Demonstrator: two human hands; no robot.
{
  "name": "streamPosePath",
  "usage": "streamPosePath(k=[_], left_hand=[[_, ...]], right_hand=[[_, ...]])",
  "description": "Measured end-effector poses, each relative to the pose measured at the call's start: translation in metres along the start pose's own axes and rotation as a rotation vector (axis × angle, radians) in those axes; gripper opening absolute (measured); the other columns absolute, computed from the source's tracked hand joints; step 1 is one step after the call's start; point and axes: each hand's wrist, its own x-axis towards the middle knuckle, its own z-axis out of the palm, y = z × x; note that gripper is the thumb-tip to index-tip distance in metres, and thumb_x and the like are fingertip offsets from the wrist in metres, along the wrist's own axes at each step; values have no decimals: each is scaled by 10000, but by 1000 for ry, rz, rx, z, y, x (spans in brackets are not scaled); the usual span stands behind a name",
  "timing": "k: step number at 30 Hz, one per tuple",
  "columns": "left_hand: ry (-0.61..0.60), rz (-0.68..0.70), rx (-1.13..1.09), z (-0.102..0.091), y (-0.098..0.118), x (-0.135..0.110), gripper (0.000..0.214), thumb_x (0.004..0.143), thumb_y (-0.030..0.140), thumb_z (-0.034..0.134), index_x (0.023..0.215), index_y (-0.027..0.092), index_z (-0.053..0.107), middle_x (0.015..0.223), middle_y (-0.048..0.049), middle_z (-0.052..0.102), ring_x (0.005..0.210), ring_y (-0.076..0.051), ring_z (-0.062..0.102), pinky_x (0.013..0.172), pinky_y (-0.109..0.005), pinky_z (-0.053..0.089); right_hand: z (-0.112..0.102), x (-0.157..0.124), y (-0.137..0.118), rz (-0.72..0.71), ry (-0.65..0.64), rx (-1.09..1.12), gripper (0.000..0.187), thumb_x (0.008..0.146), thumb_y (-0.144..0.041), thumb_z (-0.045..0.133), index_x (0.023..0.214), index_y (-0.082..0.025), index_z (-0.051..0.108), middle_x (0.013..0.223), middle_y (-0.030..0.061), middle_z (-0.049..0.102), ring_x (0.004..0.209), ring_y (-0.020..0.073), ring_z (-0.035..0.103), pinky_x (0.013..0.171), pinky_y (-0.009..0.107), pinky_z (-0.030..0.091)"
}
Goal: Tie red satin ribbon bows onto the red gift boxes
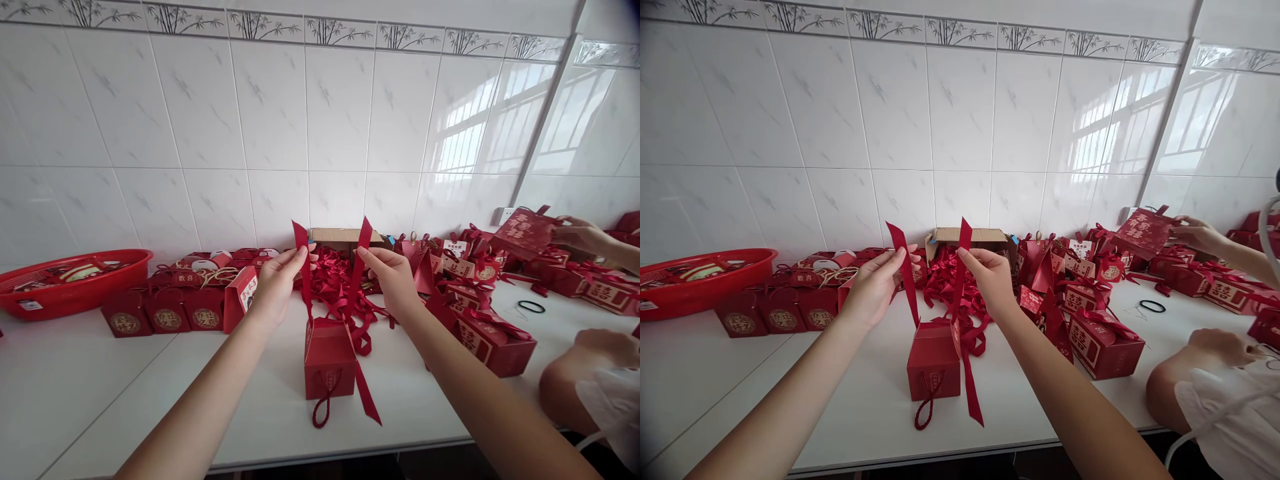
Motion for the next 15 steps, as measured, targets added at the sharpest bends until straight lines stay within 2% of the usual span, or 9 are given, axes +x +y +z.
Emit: streamPosePath(k=[3, 5, 7, 11, 15], left_hand=[[-14, 20, 8, 0, -1, 1, 327, 713, 439, 725, 916, 183, 742, 798, -47, 704, 787, -186, 623, 789, -318, 458], [-36, 55, 43, 0, -1, 1, 261, 746, 437, 694, 786, 182, 738, 684, -21, 653, 724, -162, 593, 774, -301, 439], [-69, 83, 93, 2, 1, 0, 284, 770, 445, 666, 662, 184, 703, 586, 3, 570, 659, -141, 543, 736, -281, 416], [-159, 59, 232, 7, 5, -3, 304, 771, 447, 659, 612, 188, 669, 526, 20, 467, 570, -122, 451, 625, -257, 370], [-240, 4, 357, 10, 5, -7, 305, 746, 443, 679, 581, 187, 662, 534, 12, 498, 540, -121, 435, 538, -247, 324]], right_hand=[[-1, 2, 3, 6, -24, 33, 298, 688, -473, 723, 732, -178, 714, 637, 8, 592, 570, 104, 476, 514, 237, 417], [0, 3, 5, 24, -70, 53, 309, 696, -474, 716, 754, -170, 722, 688, 29, 641, 608, 125, 539, 552, 257, 456], [1, 3, 5, 51, -124, 41, 306, 693, -447, 726, 809, -164, 733, 709, 36, 669, 628, 136, 578, 582, 271, 477], [7, 0, 0, 75, -277, -6, 352, 698, -365, 734, 996, -178, 723, 660, -2, 656, 568, 107, 563, 559, 250, 455], [10, -8, -5, 67, -474, 37, 244, 750, -369, 687, 906, -189, 737, 699, -5, 651, 596, 106, 579, 598, 254, 471]])
